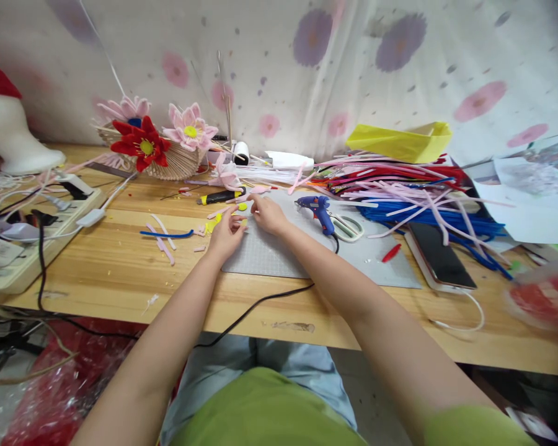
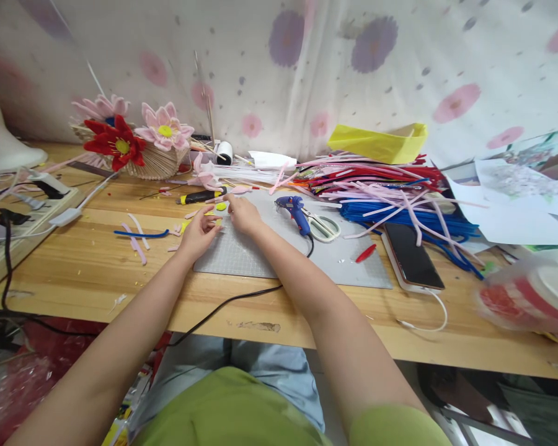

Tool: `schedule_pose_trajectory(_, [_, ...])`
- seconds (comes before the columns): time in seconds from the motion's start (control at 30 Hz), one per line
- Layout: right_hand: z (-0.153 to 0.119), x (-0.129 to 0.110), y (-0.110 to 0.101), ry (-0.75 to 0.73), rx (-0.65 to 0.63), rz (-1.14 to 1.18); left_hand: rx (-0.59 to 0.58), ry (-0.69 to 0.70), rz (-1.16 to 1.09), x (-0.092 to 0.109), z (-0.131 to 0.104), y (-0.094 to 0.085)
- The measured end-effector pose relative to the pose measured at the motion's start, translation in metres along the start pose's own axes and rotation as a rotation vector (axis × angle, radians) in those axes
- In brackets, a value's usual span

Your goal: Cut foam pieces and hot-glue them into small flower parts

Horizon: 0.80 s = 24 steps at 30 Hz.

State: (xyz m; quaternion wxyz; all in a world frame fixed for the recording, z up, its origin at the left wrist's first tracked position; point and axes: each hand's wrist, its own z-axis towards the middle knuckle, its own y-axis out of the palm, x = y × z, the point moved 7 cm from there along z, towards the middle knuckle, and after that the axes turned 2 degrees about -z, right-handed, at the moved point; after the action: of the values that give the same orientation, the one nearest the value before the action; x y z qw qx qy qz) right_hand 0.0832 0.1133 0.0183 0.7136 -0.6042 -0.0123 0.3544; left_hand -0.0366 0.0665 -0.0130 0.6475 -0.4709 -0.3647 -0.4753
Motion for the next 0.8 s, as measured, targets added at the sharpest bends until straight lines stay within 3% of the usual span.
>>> schedule_pose_trajectory(0.33, [0.005, 0.04, -0.004, 0.344, 0.112, 0.63, -0.071, 0.036, 0.302, 0.022, -0.002, 0.014])
schedule_pose_trajectory(0.67, [0.002, 0.042, -0.001, 0.379, 0.107, 0.656, 0.104, 0.022, 0.318, 0.029, 0.003, 0.006])
schedule_pose_trajectory(0.8, [-0.002, 0.043, -0.001, 0.371, 0.094, 0.665, 0.138, -0.114, 0.267, 0.023, 0.016, 0.01])
